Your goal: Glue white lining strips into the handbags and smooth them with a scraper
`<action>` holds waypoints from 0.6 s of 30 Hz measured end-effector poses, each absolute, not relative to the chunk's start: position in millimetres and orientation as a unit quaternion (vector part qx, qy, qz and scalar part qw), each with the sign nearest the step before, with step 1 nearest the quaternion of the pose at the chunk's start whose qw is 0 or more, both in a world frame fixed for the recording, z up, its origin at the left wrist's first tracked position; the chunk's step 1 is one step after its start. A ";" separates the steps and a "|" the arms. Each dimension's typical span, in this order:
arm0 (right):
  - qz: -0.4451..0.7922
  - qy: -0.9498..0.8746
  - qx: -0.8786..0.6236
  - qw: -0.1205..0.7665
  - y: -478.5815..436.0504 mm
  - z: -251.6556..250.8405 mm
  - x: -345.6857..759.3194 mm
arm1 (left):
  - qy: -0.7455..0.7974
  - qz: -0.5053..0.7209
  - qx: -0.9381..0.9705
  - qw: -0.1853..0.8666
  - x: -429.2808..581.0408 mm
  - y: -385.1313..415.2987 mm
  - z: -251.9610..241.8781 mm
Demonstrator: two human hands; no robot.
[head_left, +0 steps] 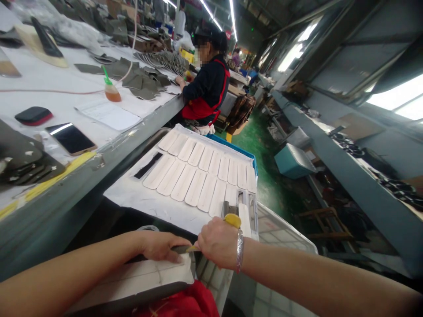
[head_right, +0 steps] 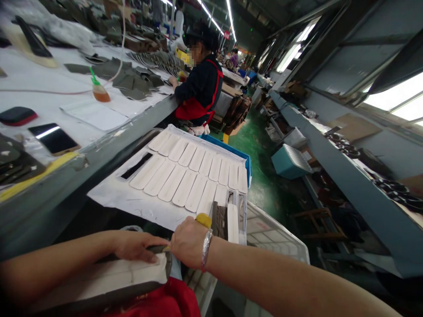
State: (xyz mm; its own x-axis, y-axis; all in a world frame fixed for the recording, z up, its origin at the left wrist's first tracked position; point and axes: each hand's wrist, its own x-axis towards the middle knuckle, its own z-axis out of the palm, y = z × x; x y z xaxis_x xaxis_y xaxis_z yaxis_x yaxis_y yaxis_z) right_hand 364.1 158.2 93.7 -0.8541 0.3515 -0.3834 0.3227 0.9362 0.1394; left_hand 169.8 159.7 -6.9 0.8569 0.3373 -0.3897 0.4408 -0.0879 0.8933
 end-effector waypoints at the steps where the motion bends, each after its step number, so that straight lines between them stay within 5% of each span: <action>1: 0.032 0.962 0.167 0.215 158.4 94.1 361.4 | 0.262 -0.044 0.739 0.619 170.0 160.0 -7.3; 9: -0.003 0.941 0.131 0.311 151.3 99.5 325.9 | 0.256 -0.050 0.752 0.605 171.0 162.7 -3.8; 18: -0.002 0.913 0.299 0.276 142.0 96.8 342.5 | 0.253 -0.028 0.763 0.594 168.5 159.5 -8.8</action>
State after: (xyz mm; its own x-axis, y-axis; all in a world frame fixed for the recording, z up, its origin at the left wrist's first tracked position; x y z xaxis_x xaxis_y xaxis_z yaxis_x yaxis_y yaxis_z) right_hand 342.5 142.0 96.8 -0.6689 0.5456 -0.5048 0.5476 0.8210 0.1618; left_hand 168.5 159.5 -8.8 0.8707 0.3519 -0.3437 0.4195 -0.1664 0.8924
